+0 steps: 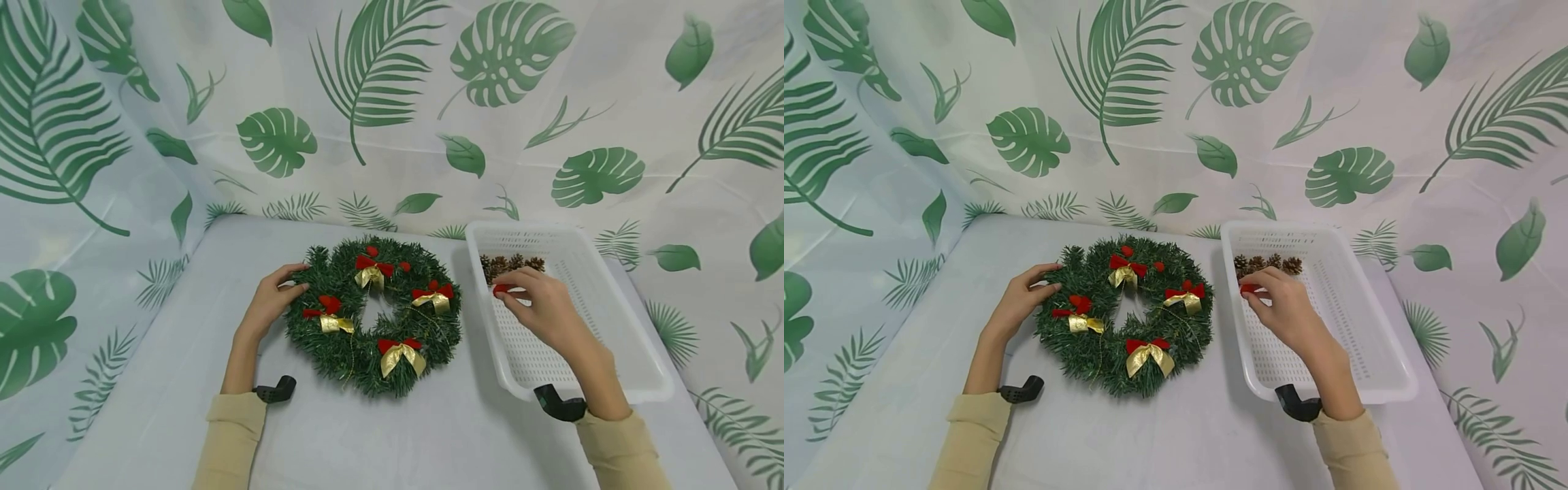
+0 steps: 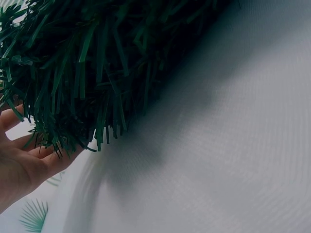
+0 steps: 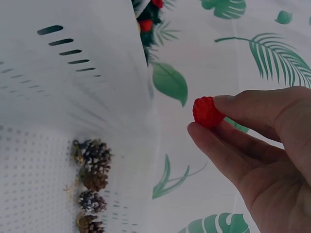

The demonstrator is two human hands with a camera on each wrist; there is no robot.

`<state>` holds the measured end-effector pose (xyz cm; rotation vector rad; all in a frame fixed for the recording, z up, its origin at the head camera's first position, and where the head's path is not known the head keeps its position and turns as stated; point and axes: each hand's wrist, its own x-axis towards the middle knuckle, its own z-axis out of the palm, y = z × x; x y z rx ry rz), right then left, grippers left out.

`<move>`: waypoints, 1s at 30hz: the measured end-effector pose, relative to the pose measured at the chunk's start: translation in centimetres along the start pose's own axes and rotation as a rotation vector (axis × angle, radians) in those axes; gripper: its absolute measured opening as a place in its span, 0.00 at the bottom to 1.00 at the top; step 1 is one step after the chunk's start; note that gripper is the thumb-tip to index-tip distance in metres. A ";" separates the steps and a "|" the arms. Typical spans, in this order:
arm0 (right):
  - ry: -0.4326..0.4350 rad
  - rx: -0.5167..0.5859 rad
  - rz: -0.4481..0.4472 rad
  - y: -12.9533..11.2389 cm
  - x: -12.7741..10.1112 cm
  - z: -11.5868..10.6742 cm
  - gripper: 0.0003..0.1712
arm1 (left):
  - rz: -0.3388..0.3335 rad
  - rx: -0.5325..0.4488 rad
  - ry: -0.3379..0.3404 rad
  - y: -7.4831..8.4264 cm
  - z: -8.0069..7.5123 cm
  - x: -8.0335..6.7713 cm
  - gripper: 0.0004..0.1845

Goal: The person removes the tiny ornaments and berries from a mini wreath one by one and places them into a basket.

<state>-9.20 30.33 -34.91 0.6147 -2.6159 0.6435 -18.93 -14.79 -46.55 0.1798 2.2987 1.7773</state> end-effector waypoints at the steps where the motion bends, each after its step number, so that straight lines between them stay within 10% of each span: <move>1: -0.005 -0.001 0.002 0.1 0.0 0.0 0.15 | 0.001 -0.001 0.001 0.0 0.0 0.0 0.29; 30: -0.184 0.014 0.160 2.7 1.0 -1.1 0.09 | -0.012 0.015 0.004 0.0 0.0 0.0 0.27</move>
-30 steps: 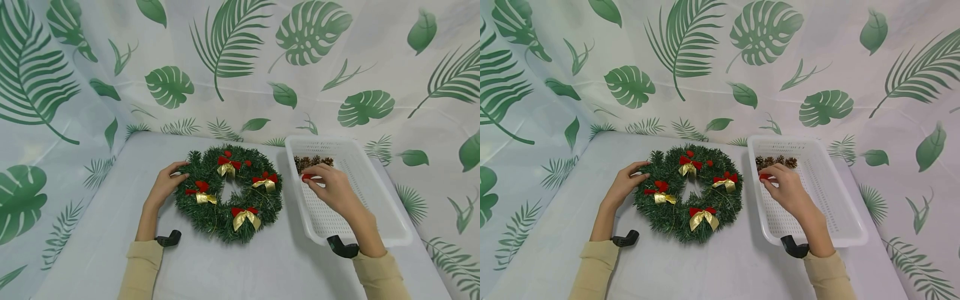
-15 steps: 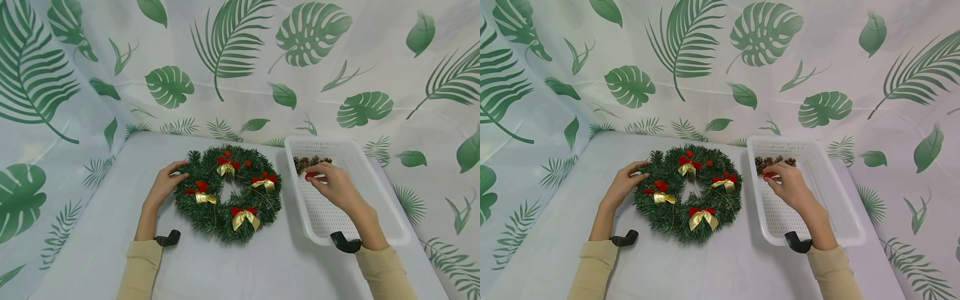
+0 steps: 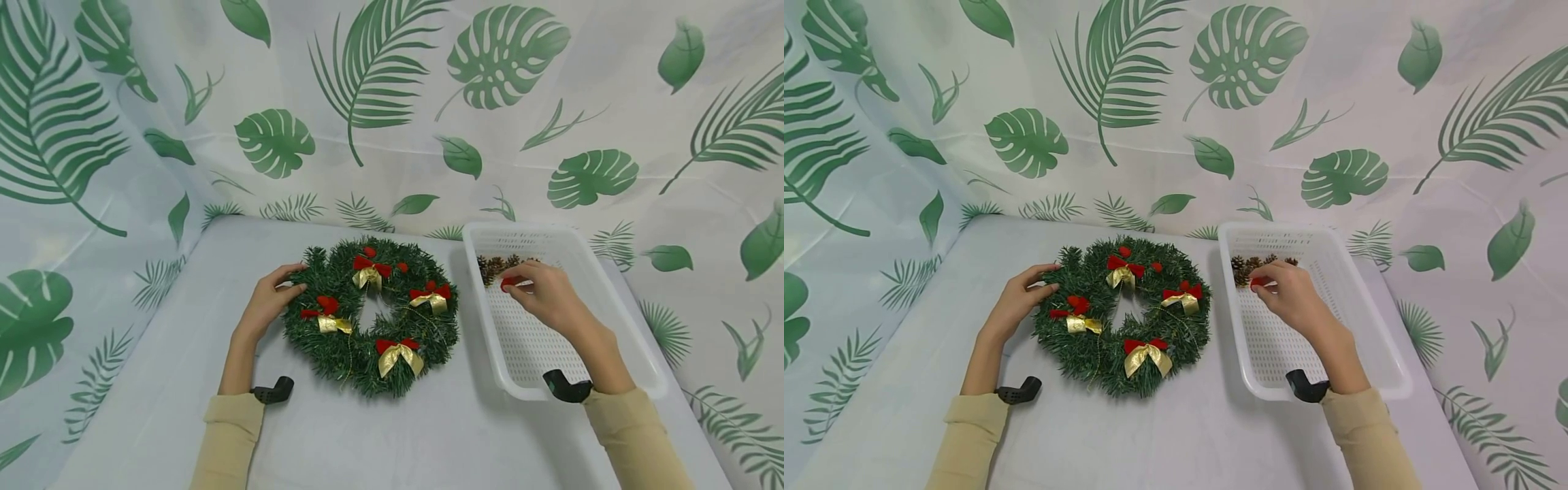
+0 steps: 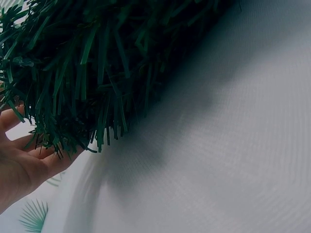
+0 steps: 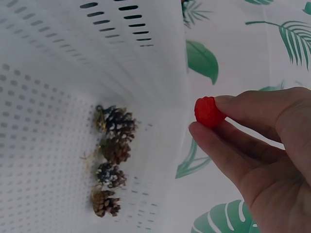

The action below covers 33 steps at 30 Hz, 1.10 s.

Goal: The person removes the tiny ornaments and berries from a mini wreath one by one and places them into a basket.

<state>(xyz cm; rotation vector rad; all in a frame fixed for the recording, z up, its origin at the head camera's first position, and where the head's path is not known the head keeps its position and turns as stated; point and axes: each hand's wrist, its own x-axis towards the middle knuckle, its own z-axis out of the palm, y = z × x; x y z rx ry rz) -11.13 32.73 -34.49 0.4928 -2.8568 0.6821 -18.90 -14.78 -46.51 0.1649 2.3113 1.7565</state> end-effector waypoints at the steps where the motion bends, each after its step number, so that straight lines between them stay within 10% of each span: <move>1: -0.005 0.000 0.007 0.1 0.1 0.0 0.09 | 0.001 0.002 0.001 -0.1 0.0 0.0 0.27; 33: -0.140 0.004 0.146 4.6 1.5 1.4 0.12 | -0.043 -0.061 -0.025 -0.2 -0.5 0.1 0.28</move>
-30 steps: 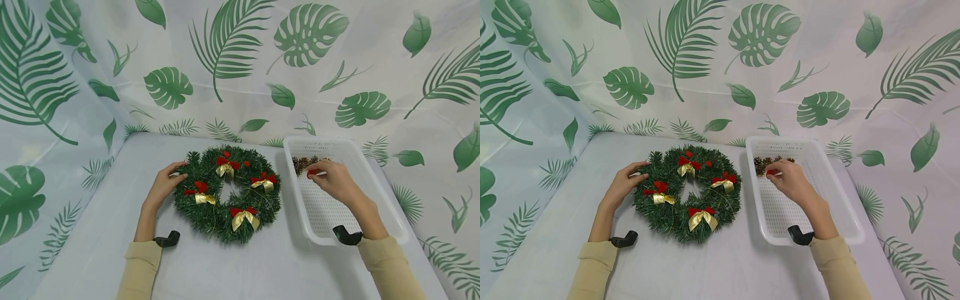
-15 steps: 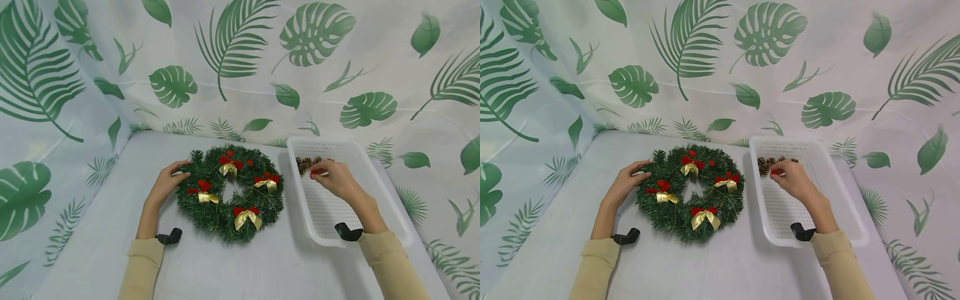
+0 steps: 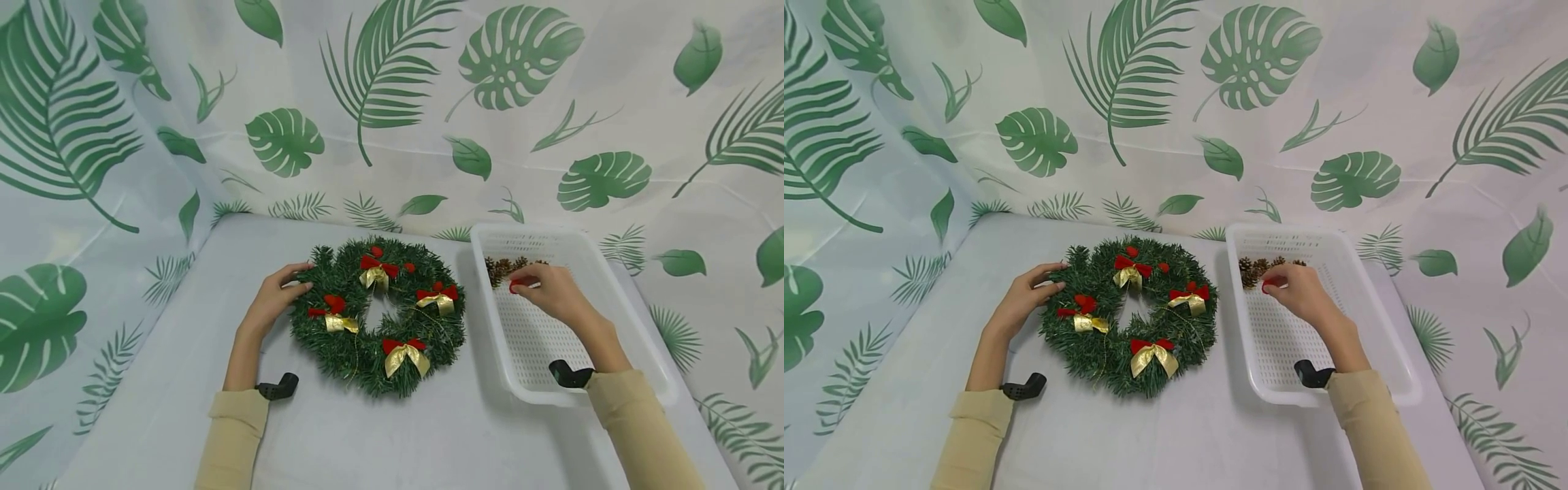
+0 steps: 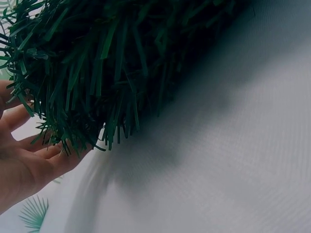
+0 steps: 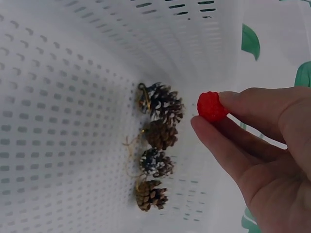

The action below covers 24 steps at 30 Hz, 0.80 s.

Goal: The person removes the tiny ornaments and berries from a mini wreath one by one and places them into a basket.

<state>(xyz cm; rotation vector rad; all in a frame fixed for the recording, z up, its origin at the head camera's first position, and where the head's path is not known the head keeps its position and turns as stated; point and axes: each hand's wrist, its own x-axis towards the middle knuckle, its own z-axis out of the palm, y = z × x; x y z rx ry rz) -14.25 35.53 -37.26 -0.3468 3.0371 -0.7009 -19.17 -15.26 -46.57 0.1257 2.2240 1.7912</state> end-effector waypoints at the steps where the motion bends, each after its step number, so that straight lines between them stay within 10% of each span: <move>1: 0.000 0.001 0.006 0.1 0.1 0.0 0.12 | 0.002 0.003 0.000 0.0 0.0 0.0 0.28; 24: -0.080 0.042 0.138 2.1 1.3 1.5 0.16 | -0.014 0.037 -0.005 -0.1 -0.1 0.1 0.28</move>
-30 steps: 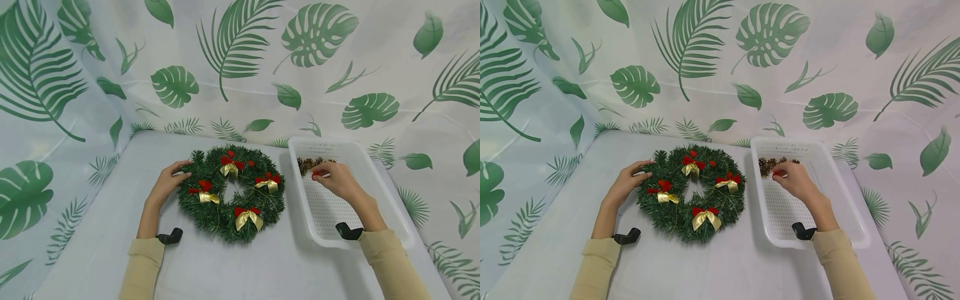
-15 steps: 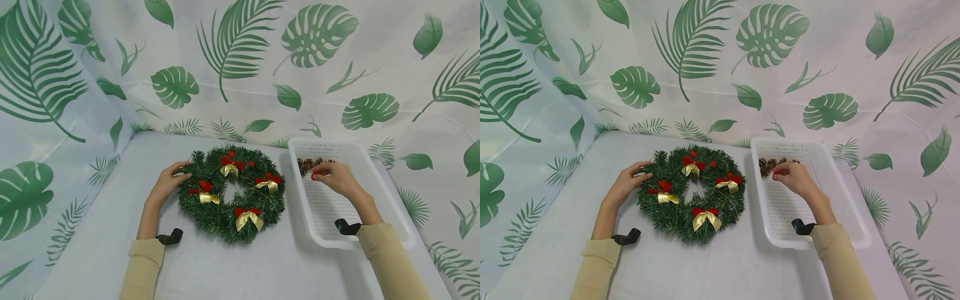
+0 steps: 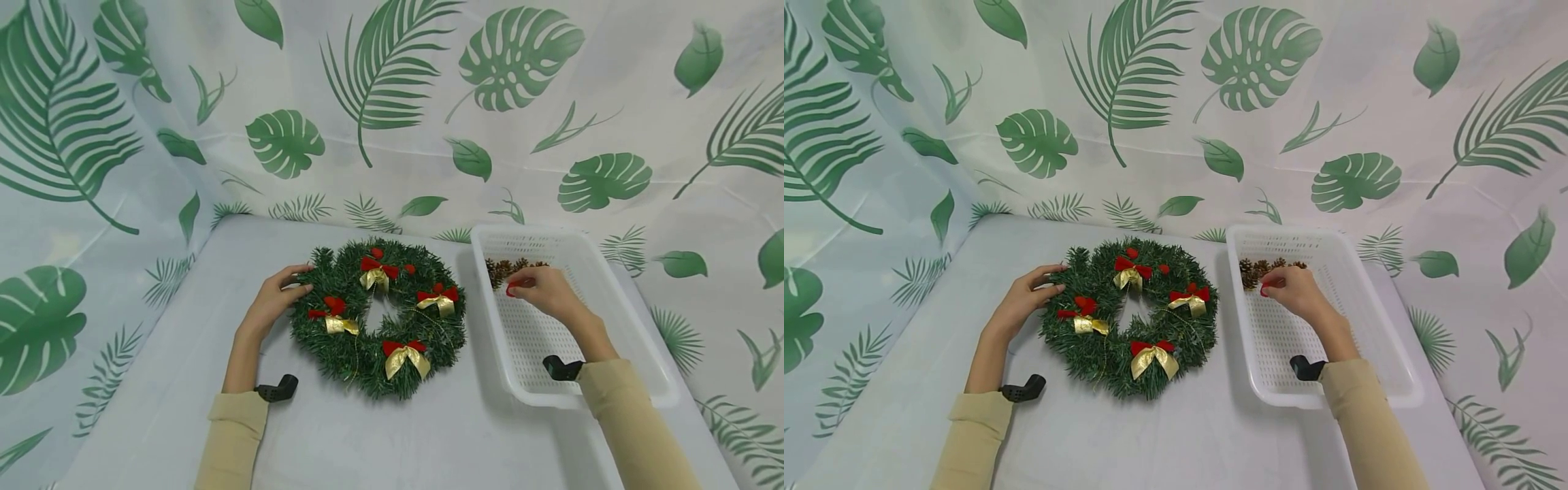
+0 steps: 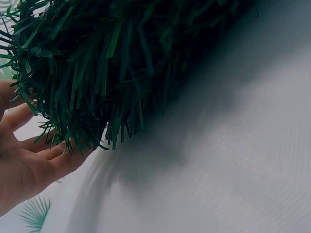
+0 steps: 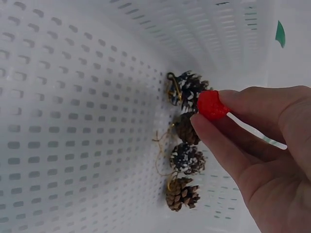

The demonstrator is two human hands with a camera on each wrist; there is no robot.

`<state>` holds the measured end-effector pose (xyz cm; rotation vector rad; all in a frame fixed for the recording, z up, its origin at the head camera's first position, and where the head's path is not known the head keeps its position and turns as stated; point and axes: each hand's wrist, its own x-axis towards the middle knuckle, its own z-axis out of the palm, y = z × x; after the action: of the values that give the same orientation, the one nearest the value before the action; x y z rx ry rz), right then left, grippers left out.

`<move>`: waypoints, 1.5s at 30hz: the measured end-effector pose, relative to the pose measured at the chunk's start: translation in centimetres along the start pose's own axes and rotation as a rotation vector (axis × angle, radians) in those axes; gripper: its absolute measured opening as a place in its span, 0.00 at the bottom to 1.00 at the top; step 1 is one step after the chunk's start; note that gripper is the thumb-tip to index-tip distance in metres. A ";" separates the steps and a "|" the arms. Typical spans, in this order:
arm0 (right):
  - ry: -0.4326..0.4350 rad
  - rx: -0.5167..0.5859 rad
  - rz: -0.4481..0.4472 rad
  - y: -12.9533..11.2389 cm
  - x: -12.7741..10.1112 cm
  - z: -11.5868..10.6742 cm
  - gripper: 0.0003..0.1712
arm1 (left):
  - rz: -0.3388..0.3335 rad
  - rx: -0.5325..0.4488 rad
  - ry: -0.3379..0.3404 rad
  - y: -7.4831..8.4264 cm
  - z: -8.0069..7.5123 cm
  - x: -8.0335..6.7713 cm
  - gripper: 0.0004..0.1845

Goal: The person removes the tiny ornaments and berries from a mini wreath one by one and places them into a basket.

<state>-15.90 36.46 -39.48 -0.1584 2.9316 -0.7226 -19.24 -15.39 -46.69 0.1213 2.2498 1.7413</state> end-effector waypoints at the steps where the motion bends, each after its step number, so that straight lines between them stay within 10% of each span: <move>1: -0.004 0.001 0.001 0.0 0.1 0.1 0.15 | 0.004 -0.001 -0.001 0.0 0.0 0.0 0.28; 45: -0.145 -0.065 -0.059 0.5 2.1 2.4 0.05 | 0.038 -0.023 0.002 -0.2 -0.3 0.1 0.26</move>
<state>-17.68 35.56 -42.05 -0.2916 2.8238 -0.5964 -19.36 -15.65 -46.79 0.1580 2.2424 1.7868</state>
